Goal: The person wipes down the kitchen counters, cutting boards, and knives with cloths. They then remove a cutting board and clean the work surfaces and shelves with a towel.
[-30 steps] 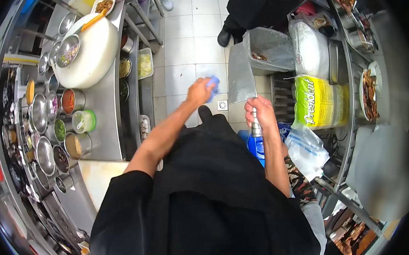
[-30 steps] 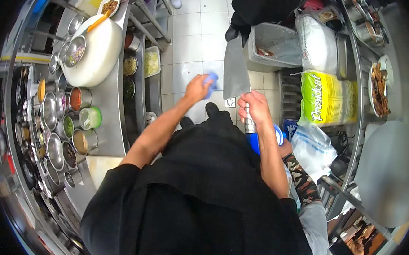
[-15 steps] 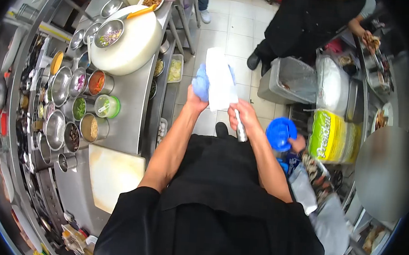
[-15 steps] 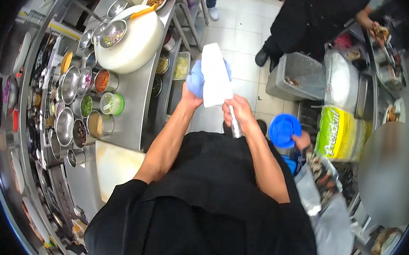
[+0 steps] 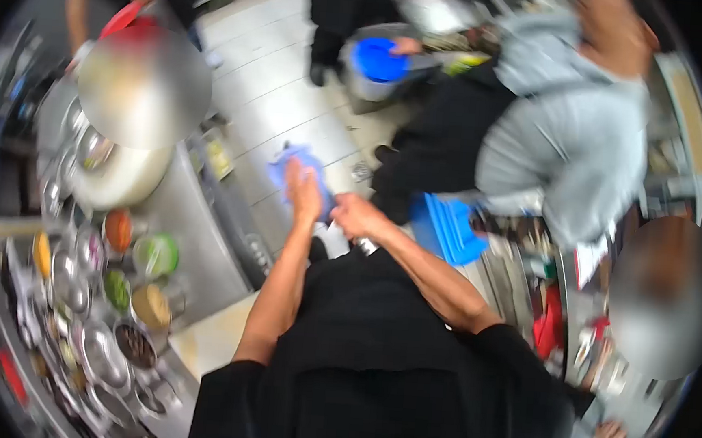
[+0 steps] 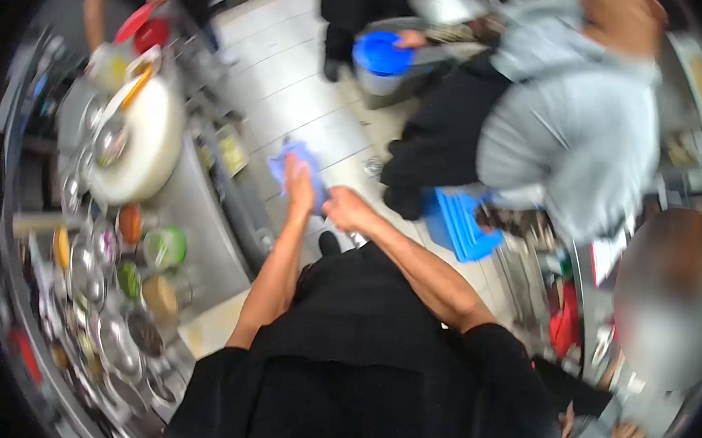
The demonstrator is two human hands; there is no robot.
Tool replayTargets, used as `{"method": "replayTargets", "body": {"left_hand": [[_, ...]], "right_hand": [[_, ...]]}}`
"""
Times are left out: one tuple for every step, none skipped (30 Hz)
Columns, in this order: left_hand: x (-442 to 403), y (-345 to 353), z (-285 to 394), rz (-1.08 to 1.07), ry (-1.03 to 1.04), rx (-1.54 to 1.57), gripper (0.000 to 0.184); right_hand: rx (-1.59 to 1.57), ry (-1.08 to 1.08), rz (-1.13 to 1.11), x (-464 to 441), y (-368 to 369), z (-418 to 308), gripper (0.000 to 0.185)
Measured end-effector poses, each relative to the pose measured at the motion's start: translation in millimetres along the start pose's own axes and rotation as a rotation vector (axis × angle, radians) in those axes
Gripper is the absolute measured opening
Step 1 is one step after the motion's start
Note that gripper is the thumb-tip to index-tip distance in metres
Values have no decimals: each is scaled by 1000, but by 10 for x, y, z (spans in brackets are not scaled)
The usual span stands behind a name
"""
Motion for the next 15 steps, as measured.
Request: {"method": "replayTargets", "body": {"left_hand": [[-34,25,-91,70,-27,121,57],[-31,45,-225,128,-69,237,56],[-98,95,-522,189,-50,291,49],[-181,123,-765,78,-75,209,44],[-197,155,-744,-27,-129,221,42],[-73,230,-462,-106,-95,239,42],[135,390,-142,-386,-227,615,42],[399,483,210,-665,-386,972,43],[651,586,479,-937,-568,1311,44],[710,663,330,-722,-813,1371,46],[827,711,155,-486,-1049,1397,48],[732,747,-258,-590,-664,1191,51],[829,904,-160,-640,-672,1168,51],[1077,1064,13,-674,-787,1376,51],[1365,1165,219,-687,-909,1581,50]], "right_hand": [[-23,3,-59,183,25,51,18],[27,-15,-80,301,71,134,18],[29,8,-87,456,94,198,18],[10,-5,-88,691,34,136,18],[73,-28,-73,791,21,270,17],[66,-69,-46,969,-37,360,18],[65,-116,-30,1142,-79,440,19],[-114,-64,-69,1315,-60,612,18],[-295,-29,-113,1455,-23,764,18],[-479,-19,-157,1528,37,893,21],[-634,-22,-180,1576,60,1011,20],[-724,-1,-154,1574,74,1129,18],[-817,13,-131,1571,89,1263,16],[-845,7,-91,1559,72,1432,16],[-905,45,-32,1557,57,1652,15]]}}
Point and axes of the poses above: each hand's wrist, its own x-axis away from the middle knuckle, its own y-axis out of the palm, z = x × y, the point moved 8 cm from there along -x, towards the middle knuckle, and after that the axes turned 10 degrees about x, right-handed, at the moved point
